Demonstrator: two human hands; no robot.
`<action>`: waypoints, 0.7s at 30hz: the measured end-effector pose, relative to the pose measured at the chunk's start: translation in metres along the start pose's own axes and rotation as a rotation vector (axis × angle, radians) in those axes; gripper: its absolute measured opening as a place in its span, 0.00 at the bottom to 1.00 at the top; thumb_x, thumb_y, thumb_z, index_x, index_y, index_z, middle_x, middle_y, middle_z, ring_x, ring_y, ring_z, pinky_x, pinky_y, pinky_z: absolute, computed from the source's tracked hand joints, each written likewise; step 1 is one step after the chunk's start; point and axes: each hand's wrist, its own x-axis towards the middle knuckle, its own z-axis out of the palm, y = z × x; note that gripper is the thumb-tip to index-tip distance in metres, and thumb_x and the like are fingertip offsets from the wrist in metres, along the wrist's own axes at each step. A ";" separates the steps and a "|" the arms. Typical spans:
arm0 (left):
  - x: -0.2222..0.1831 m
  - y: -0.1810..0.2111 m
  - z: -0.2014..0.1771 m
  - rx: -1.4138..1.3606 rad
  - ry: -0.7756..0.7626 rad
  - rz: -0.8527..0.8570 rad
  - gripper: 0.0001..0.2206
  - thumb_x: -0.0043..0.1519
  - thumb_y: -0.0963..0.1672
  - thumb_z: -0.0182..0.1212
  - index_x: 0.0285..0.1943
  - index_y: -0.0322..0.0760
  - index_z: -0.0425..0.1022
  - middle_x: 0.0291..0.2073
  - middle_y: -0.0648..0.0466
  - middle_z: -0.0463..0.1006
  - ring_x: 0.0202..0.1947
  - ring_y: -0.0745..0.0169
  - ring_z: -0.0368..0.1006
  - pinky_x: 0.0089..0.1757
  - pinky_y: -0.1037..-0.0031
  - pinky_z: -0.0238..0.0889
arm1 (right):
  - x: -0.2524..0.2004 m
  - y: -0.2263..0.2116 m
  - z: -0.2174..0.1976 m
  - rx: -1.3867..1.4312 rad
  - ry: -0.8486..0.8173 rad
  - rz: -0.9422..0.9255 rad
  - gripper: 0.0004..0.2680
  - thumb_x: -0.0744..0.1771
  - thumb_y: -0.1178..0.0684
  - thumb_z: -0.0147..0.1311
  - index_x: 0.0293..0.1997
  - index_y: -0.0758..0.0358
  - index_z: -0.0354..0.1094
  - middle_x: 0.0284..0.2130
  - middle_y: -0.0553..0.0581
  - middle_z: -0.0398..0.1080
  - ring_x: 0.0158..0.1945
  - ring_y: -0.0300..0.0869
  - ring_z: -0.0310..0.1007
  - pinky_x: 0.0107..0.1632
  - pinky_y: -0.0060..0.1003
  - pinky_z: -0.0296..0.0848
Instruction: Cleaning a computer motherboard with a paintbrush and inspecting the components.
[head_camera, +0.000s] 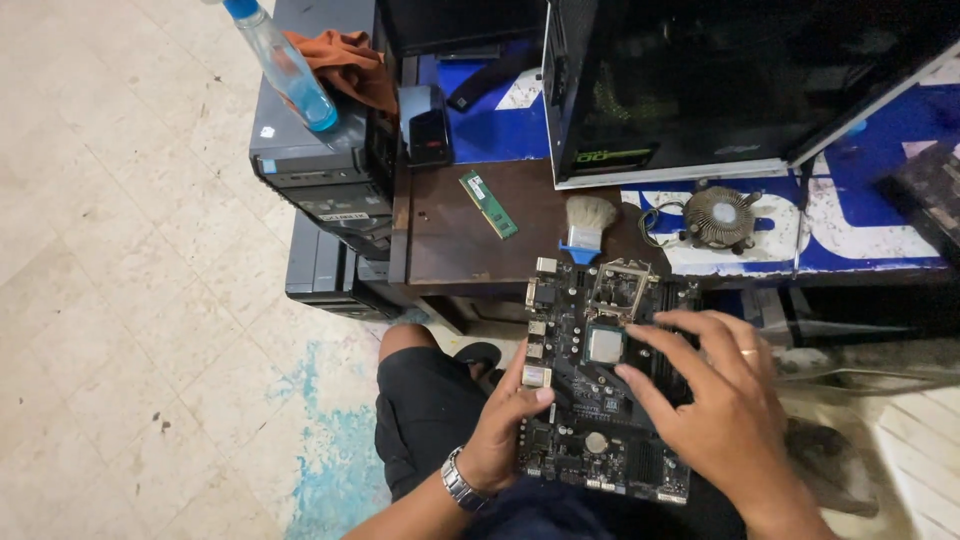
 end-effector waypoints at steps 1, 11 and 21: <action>0.000 -0.004 -0.002 0.016 0.020 -0.027 0.42 0.54 0.46 0.62 0.81 0.40 0.48 0.69 0.47 0.68 0.63 0.52 0.68 0.59 0.60 0.62 | 0.006 -0.002 -0.003 -0.017 -0.049 -0.053 0.16 0.62 0.42 0.66 0.53 0.49 0.77 0.48 0.48 0.73 0.54 0.50 0.67 0.58 0.49 0.67; 0.002 -0.006 0.018 -0.051 -0.038 0.000 0.42 0.54 0.45 0.65 0.80 0.45 0.49 0.66 0.50 0.68 0.61 0.54 0.67 0.59 0.60 0.62 | 0.020 -0.017 0.014 -0.091 -0.279 0.172 0.17 0.67 0.37 0.52 0.59 0.48 0.72 0.46 0.51 0.73 0.52 0.50 0.68 0.56 0.49 0.67; 0.012 -0.029 0.010 0.060 0.007 -0.014 0.45 0.56 0.47 0.64 0.81 0.46 0.38 0.75 0.55 0.48 0.72 0.59 0.48 0.64 0.60 0.46 | 0.031 -0.022 0.018 -0.153 -0.246 0.233 0.12 0.67 0.39 0.52 0.50 0.47 0.72 0.44 0.51 0.73 0.50 0.52 0.69 0.48 0.50 0.65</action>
